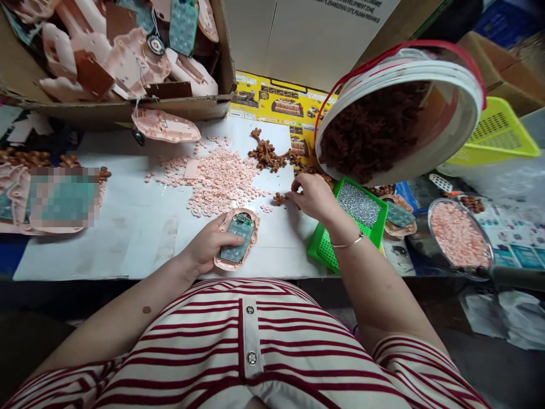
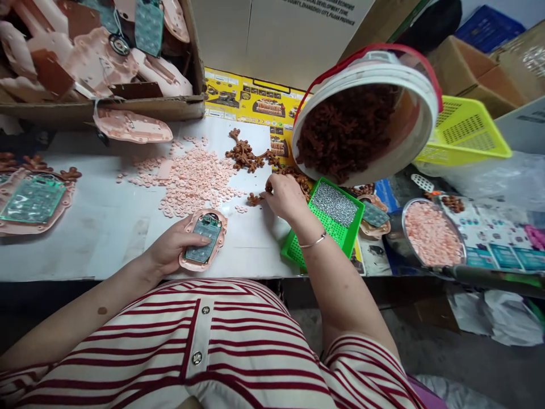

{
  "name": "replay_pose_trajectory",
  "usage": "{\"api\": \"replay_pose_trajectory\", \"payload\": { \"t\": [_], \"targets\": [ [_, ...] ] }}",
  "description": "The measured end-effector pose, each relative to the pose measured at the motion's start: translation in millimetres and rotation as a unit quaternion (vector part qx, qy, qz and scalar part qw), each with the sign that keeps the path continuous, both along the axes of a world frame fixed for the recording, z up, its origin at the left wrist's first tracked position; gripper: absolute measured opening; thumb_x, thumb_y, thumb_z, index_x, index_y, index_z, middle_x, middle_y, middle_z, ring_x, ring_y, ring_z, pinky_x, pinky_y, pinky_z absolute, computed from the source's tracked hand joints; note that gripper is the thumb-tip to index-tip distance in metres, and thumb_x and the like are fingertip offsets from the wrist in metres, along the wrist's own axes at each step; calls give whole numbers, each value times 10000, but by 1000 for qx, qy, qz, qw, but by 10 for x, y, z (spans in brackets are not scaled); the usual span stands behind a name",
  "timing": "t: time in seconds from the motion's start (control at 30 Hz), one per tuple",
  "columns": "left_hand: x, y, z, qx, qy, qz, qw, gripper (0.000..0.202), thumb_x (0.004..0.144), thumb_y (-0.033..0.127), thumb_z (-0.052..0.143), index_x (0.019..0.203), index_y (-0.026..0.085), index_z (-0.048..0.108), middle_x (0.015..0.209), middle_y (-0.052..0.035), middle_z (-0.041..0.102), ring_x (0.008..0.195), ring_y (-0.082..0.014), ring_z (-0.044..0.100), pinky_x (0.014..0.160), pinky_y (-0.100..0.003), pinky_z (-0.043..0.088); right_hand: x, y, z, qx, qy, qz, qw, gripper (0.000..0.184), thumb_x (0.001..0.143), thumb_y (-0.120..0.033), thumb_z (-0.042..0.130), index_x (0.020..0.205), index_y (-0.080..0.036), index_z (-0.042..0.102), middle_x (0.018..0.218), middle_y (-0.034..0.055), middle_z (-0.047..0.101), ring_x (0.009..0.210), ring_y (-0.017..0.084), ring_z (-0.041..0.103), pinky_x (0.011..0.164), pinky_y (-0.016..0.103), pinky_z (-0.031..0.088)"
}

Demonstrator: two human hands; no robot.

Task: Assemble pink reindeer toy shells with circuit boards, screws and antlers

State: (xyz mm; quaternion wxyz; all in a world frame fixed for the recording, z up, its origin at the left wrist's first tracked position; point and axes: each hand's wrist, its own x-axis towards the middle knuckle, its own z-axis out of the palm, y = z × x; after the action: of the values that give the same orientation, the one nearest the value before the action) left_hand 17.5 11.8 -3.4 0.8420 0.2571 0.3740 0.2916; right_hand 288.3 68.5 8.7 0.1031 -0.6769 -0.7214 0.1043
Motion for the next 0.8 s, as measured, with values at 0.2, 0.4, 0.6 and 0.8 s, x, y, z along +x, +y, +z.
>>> {"api": "replay_pose_trajectory", "payload": {
  "t": [0.2, 0.4, 0.6, 0.8],
  "targets": [
    [70, 25, -5, 8, 8, -40, 999, 502, 588, 136, 799, 1075, 155, 682, 869, -81, 743, 717, -200, 677, 644, -294, 524, -184, -420, 107, -26, 544, -124, 829, 340, 757, -491, 804, 951, -234, 693, 755, -9, 667, 612, 128, 589, 585, 313, 517],
    [148, 7, -17, 31, 0, -85, 996, 462, 629, 128, 751, 1083, 163, 672, 837, -62, 731, 710, -190, 663, 632, -279, 502, -566, -714, -29, -115, 637, -143, 749, 323, 665, -473, 879, 791, -212, 737, 701, -14, 683, 583, 92, 549, 569, 273, 492],
    [169, -5, -10, 14, 38, -63, 997, 507, 564, 130, 776, 1053, 144, 643, 820, -61, 734, 685, -190, 661, 634, -295, 501, -597, -732, -93, -133, 644, -145, 739, 362, 626, -503, 893, 763, -209, 731, 673, -21, 684, 589, 100, 556, 597, 274, 482],
    [197, -6, 12, -1, 44, -56, 997, 563, 516, 111, 779, 1056, 142, 623, 815, -54, 743, 669, -191, 668, 622, -294, 499, -533, -770, -64, -86, 560, -69, 821, 270, 751, -445, 825, 811, -212, 704, 770, -1, 698, 732, 136, 617, 714, 316, 481]
  ]
}}
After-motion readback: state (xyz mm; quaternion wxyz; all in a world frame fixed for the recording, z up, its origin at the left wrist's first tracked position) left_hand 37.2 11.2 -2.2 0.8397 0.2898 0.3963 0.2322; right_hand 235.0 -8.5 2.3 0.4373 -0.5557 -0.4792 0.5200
